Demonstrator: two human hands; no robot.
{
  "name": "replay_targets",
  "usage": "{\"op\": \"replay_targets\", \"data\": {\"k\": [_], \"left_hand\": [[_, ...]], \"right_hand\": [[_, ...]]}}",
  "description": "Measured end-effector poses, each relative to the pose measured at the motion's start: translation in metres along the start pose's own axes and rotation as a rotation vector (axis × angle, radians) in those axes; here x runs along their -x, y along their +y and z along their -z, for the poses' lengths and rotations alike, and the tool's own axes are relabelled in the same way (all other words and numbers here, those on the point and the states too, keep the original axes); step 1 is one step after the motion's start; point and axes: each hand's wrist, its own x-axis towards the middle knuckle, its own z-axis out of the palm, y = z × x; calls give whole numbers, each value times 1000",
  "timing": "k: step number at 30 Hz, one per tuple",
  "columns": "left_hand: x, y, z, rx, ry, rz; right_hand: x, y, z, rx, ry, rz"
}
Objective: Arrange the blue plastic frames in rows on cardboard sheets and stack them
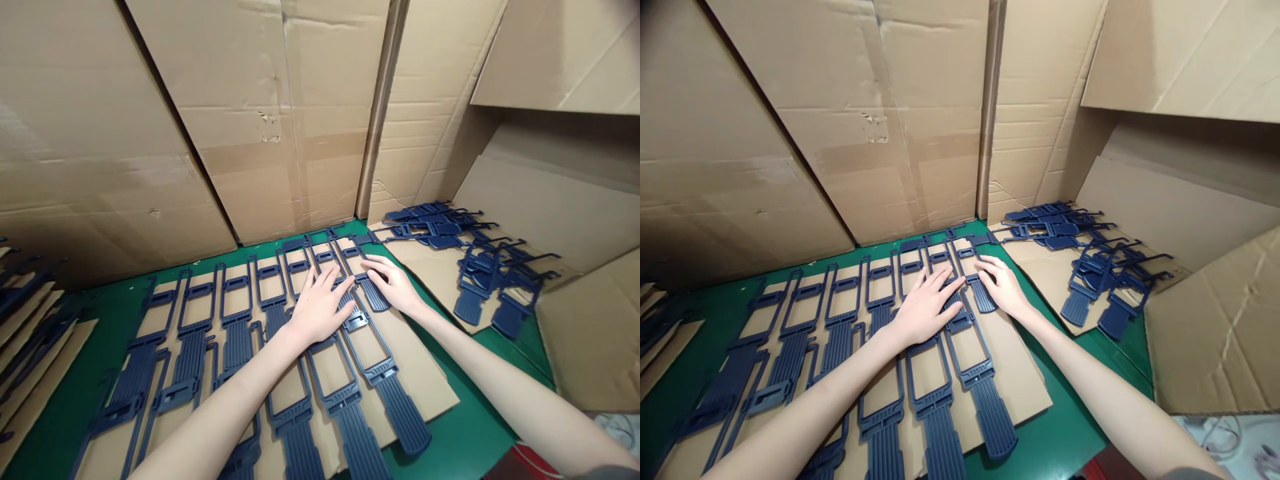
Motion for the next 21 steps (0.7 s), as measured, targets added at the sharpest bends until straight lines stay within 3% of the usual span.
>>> {"op": "replay_targets", "data": {"k": [4,10,12,15,18,21], "left_hand": [[0,-1,-1,-6,13,-12],[0,-2,-1,-10,6,-15],[0,-2,-1,-10,8,-16],[0,-2,-1,-7,13,-15],[1,-2,-1,-6,16,-15],[1,-2,-2,-9,25,-18]], "right_hand": [[-2,2,11,125,46,6],[-9,35,43,555,293,-31],[-10,45,47,693,270,-95],[-11,50,43,822,135,-133],[-14,50,36,857,51,-144],[-16,51,34,826,48,-163]]}}
